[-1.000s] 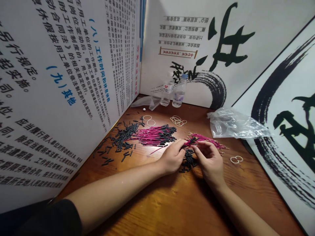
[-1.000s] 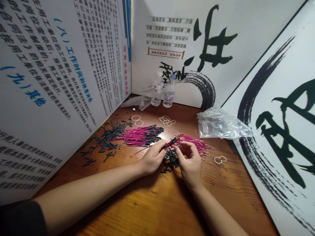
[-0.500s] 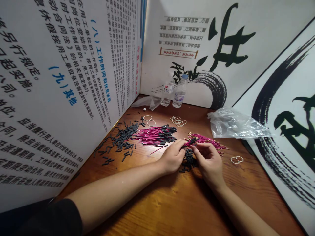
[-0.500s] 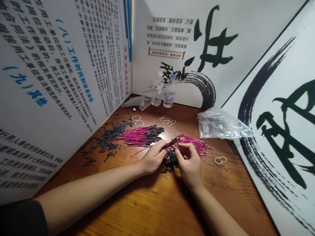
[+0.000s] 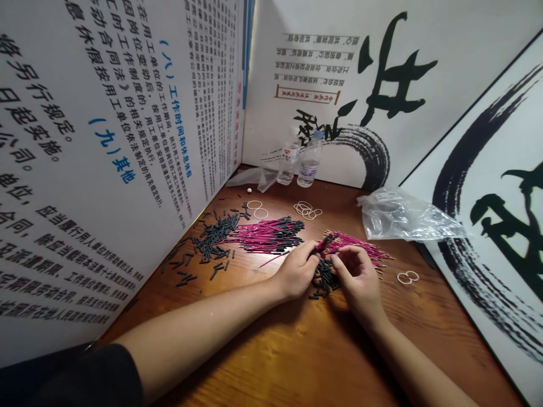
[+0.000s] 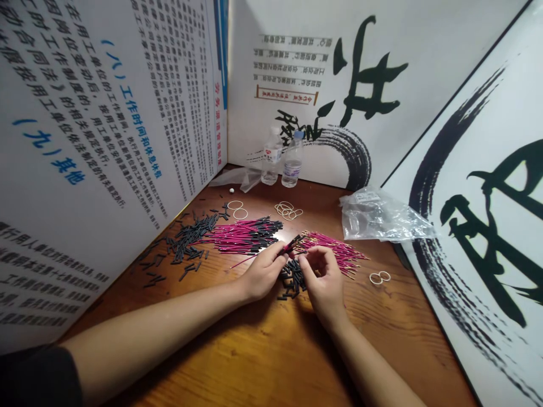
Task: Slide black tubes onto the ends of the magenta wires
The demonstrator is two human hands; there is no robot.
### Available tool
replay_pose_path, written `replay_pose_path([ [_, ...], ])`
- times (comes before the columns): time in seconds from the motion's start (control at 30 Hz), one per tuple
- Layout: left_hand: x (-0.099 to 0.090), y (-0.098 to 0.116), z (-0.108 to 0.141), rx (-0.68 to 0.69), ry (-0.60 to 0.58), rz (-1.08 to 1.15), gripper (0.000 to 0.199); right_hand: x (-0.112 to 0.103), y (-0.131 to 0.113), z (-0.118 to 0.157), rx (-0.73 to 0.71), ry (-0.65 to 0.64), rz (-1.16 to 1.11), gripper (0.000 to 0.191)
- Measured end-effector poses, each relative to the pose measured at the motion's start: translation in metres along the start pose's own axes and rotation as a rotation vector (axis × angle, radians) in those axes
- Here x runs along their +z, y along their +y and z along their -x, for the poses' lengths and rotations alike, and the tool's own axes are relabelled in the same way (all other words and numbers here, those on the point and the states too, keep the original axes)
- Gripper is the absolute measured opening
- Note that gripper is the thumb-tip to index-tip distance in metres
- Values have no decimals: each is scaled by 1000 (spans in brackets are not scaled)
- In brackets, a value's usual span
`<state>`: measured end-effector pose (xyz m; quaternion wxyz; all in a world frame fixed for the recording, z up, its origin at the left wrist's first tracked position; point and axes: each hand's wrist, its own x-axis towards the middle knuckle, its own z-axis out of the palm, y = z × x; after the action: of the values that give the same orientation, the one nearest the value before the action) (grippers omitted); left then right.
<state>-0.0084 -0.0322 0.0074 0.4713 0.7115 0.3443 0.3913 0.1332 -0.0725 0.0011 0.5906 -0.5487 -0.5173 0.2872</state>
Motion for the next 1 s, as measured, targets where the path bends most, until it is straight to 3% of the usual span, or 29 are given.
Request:
replay_pose_path([
  [0.3, -1, 2, 0, -15, -37, 25, 15, -2, 1, 2, -7, -200, 59, 22],
  [0.67, -2, 4, 2, 52, -91, 73, 15, -1, 0, 3, -16, -158, 12, 20],
  [1.0, -1, -1, 2, -14, -64, 156, 13, -1, -1, 3, -22, -168, 11, 19],
])
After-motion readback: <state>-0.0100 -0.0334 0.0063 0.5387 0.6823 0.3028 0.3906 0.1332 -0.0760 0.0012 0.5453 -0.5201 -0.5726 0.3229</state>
